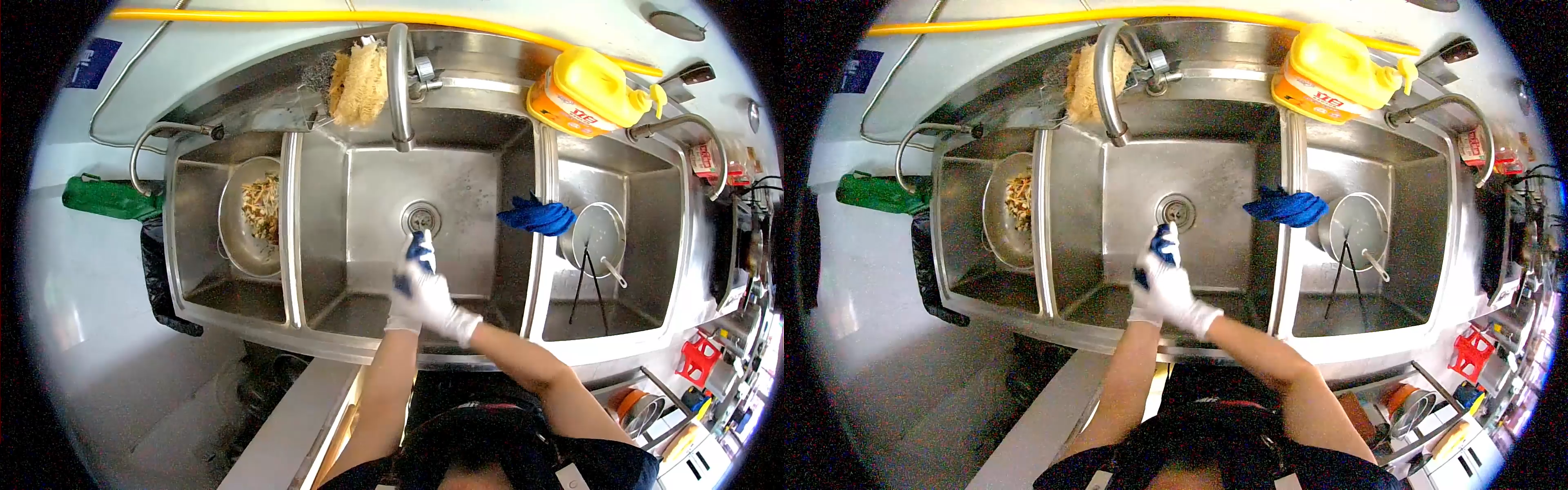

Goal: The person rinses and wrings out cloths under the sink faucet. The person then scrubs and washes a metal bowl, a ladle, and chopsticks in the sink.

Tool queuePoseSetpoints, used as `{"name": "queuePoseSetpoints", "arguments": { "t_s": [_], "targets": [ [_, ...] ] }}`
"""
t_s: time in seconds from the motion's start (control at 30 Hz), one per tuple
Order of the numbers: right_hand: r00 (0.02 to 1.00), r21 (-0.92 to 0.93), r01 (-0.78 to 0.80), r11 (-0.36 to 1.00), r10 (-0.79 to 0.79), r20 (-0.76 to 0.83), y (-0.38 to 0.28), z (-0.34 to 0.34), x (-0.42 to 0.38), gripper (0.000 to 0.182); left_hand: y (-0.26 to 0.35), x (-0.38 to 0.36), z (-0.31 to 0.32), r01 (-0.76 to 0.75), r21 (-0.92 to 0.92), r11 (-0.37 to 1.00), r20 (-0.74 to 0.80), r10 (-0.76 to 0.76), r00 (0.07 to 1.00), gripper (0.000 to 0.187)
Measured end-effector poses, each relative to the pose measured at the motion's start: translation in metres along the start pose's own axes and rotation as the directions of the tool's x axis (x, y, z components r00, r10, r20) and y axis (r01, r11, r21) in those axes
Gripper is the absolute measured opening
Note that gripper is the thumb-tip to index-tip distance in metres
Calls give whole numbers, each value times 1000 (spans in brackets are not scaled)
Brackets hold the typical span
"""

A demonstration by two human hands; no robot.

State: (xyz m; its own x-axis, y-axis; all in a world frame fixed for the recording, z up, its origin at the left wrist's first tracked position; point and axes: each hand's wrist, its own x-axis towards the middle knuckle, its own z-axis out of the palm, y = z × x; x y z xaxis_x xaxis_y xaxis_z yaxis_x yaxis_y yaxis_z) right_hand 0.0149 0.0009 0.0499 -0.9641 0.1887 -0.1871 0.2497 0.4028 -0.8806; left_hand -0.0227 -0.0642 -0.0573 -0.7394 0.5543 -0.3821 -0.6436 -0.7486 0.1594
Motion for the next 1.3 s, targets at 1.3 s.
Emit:
{"name": "queuePoseSetpoints", "arguments": {
  "t_s": [1.3],
  "targets": [
    [948, 233, -313, 921, 287, 140, 73, -49, 55, 45, 26, 10, 65, 68, 117, 991, -640, 23, 768, 38]
  ]
}}
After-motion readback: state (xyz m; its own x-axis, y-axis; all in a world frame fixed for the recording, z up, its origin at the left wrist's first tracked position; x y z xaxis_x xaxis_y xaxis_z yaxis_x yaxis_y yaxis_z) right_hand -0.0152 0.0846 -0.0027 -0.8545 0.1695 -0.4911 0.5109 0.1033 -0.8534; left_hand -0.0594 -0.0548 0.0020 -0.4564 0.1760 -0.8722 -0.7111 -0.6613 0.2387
